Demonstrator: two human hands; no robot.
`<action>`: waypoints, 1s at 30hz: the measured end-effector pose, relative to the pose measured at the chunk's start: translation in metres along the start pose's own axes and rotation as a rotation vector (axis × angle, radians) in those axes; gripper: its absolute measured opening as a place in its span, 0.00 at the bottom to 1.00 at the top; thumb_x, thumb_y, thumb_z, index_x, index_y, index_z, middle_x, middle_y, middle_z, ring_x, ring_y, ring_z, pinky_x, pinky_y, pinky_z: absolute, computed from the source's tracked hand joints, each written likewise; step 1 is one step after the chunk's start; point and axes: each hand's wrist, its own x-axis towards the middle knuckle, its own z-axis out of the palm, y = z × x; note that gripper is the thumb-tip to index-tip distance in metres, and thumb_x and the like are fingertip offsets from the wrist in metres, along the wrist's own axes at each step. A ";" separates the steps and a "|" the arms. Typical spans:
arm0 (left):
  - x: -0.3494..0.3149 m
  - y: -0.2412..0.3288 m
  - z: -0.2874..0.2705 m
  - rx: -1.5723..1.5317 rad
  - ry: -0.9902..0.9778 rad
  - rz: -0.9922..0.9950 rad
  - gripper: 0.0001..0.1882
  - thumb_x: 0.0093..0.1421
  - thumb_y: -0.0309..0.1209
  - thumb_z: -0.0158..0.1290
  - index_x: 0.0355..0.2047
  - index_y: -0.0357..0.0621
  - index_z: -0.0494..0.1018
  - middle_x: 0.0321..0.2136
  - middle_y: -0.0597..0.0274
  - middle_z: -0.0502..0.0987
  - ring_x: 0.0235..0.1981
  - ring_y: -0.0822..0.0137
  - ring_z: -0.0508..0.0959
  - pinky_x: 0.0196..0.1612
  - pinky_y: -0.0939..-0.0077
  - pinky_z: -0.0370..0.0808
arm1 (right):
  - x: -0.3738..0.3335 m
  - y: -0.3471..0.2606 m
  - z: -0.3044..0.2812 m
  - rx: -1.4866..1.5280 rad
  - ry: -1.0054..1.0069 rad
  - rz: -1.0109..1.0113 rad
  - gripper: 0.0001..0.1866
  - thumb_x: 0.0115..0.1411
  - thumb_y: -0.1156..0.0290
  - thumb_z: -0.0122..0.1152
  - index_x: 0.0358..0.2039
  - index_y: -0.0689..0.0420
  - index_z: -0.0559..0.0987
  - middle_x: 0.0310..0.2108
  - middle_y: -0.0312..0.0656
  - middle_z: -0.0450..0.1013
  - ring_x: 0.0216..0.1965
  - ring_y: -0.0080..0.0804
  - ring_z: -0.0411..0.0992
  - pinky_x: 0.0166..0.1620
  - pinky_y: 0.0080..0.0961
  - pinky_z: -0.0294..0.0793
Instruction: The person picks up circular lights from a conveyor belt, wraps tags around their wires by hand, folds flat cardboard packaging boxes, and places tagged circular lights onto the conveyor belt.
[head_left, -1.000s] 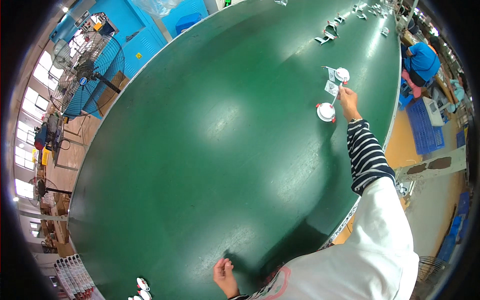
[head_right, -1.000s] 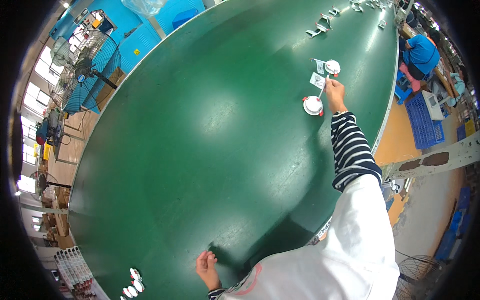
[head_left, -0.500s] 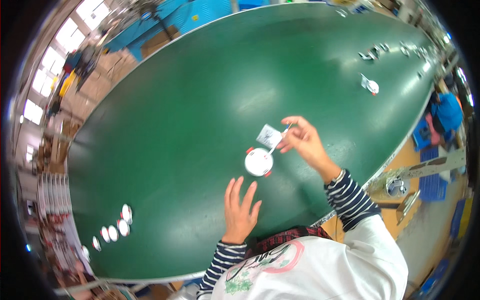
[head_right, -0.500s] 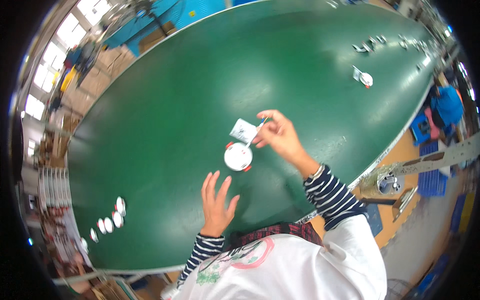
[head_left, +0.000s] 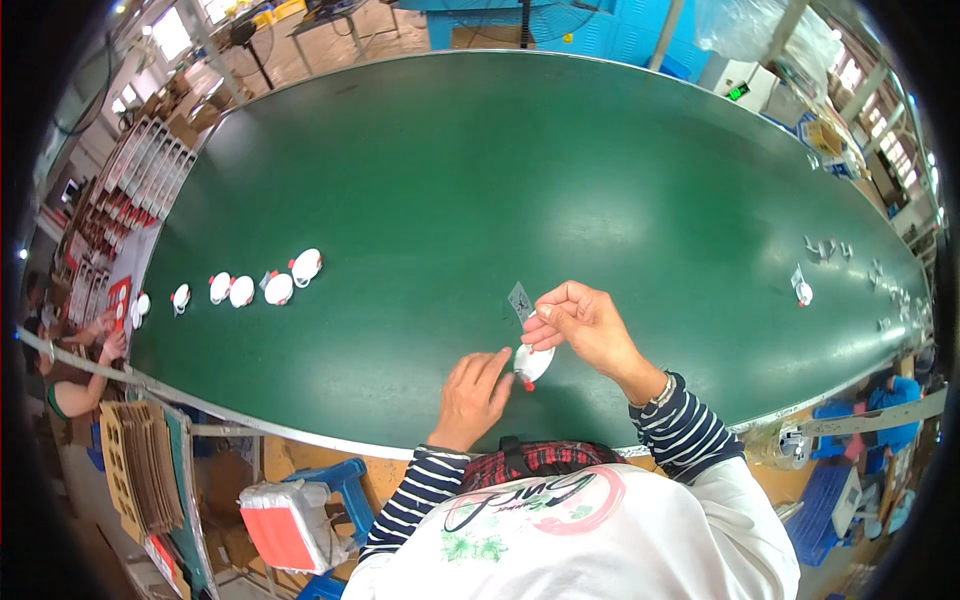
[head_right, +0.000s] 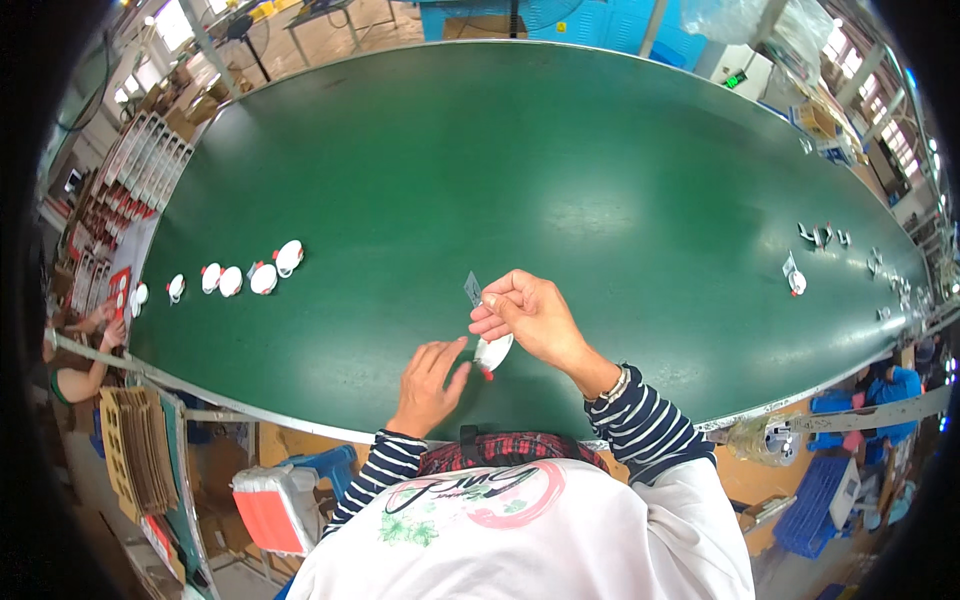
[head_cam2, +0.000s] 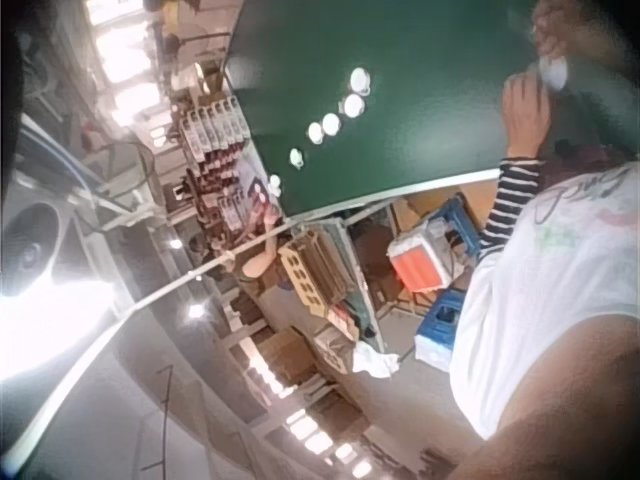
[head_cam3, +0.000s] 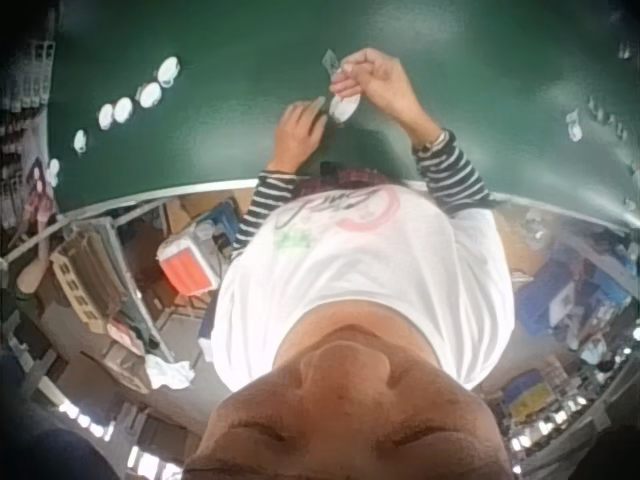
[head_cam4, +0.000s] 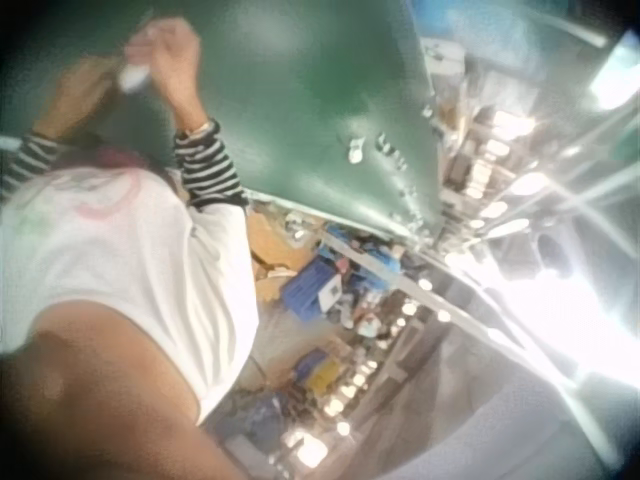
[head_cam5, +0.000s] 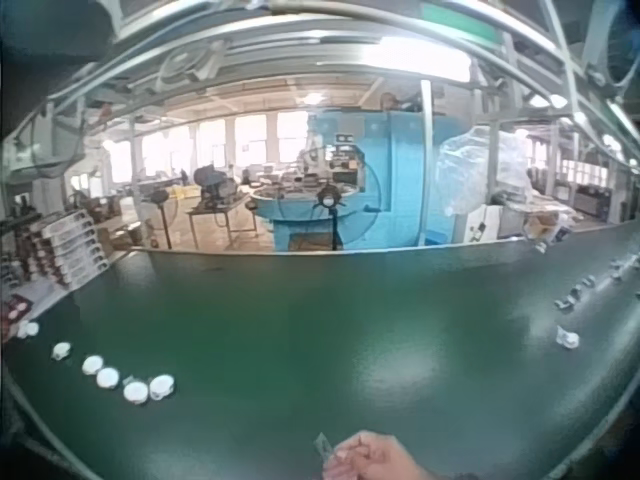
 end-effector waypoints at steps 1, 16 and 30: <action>-0.006 0.004 -0.003 -0.075 0.048 -0.011 0.23 0.47 0.27 0.57 0.45 0.39 0.69 0.39 0.52 0.73 0.41 0.54 0.72 0.43 0.65 0.72 | 0.000 0.000 0.010 -0.037 -0.006 0.004 0.10 0.61 0.73 0.50 0.36 0.68 0.68 0.30 0.53 0.74 0.30 0.39 0.76 0.33 0.29 0.79; -0.054 -0.041 -0.051 0.177 0.321 -0.098 0.18 0.43 0.20 0.54 0.39 0.40 0.72 0.39 0.54 0.71 0.40 0.54 0.72 0.39 0.64 0.72 | 0.001 0.003 0.122 -0.126 -0.198 -0.013 0.09 0.62 0.74 0.46 0.37 0.68 0.69 0.33 0.50 0.74 0.33 0.33 0.76 0.35 0.23 0.78; -0.111 -0.061 -0.063 -0.664 0.657 -0.705 0.14 0.55 0.24 0.54 0.42 0.33 0.70 0.37 0.54 0.74 0.39 0.66 0.74 0.42 0.73 0.71 | 0.017 0.063 0.164 -0.564 -0.168 -0.222 0.08 0.58 0.73 0.53 0.30 0.66 0.74 0.21 0.42 0.73 0.21 0.23 0.73 0.24 0.19 0.71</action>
